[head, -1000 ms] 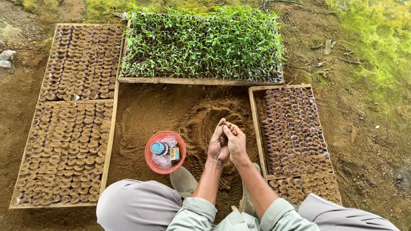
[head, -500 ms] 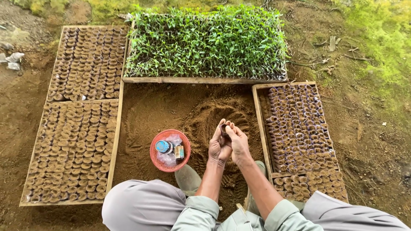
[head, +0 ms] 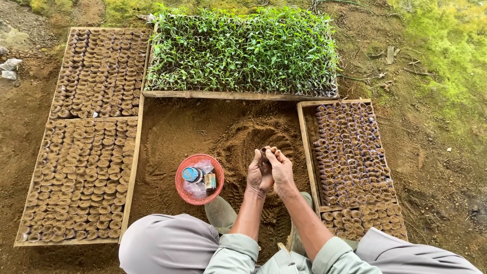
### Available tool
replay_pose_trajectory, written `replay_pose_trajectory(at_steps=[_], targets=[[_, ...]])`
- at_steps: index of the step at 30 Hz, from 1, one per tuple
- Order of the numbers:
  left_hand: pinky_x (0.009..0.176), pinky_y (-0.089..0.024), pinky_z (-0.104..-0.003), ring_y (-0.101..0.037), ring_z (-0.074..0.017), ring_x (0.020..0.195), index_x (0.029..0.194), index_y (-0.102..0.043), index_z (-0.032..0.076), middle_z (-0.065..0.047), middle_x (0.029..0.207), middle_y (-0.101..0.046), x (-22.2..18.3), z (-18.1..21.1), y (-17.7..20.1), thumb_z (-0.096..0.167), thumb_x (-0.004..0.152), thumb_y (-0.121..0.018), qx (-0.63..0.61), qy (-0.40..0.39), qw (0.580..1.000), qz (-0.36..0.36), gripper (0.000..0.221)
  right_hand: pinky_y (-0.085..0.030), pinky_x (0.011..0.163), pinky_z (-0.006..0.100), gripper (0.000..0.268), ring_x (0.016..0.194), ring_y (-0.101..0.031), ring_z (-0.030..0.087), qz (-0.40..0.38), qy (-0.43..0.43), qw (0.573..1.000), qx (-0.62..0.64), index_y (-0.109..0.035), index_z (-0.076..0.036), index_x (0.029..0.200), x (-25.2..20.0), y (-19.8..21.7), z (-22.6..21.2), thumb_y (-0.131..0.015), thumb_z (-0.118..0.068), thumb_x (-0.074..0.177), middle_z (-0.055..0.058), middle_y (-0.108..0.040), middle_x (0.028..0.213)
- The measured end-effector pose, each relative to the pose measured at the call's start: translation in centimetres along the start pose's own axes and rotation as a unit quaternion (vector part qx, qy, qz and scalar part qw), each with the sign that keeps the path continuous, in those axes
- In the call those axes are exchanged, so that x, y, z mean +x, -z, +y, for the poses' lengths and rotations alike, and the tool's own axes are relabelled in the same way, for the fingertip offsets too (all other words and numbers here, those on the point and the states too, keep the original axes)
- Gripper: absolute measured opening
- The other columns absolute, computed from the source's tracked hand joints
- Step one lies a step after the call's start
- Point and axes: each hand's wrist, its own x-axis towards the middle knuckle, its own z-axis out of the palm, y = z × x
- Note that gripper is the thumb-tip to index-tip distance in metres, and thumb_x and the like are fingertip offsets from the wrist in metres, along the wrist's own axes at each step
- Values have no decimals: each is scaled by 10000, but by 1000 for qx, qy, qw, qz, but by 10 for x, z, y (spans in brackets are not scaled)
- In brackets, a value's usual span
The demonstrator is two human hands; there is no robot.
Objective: Filling small biodegradable pots with soil and planting seeds in them manually.
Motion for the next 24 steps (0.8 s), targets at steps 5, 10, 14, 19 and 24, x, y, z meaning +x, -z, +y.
replay_pose_trajectory(at_steps=[5,10,14,19,24], targets=[[1037,-555,-513,-718,-373,1087,1177,-738,12,-221,1130,-746,1,-2,1,356,1050,-557,30,6,999,-11,409,-563,703,271,250,808,-585,98,8,2,1000,-2,-751,-63,1133,4,0,-1,-797,-201,931,64,-689,904],[1023,-568,-500,-731,-355,1047,1177,-729,6,-210,1093,-752,4,-1,10,339,1049,-559,70,-13,997,-17,395,-564,696,275,240,803,-584,100,16,4,1000,-6,-753,-66,1123,5,0,0,-796,-205,932,64,-690,894],[932,-611,-453,-745,-345,928,1125,-748,20,-189,996,-764,3,-1,8,313,1023,-615,97,-27,995,30,337,-565,689,279,231,798,-583,102,22,9,1000,-6,-756,-68,1113,5,0,0,-796,-209,934,64,-691,885],[926,-606,-461,-743,-362,901,1088,-767,32,-183,962,-768,1,5,7,329,1002,-650,81,-19,995,52,331,-566,683,283,222,792,-581,103,28,21,999,-5,-758,-71,1103,10,-2,-4,-795,-212,936,64,-692,875],[965,-549,-458,-714,-360,1093,1007,-782,76,-181,1081,-770,-3,11,-17,526,1003,-557,67,-10,996,61,503,-568,674,288,211,785,-580,106,29,24,999,-6,-761,-75,1090,-1,19,10,-794,-217,938,63,-693,862]])
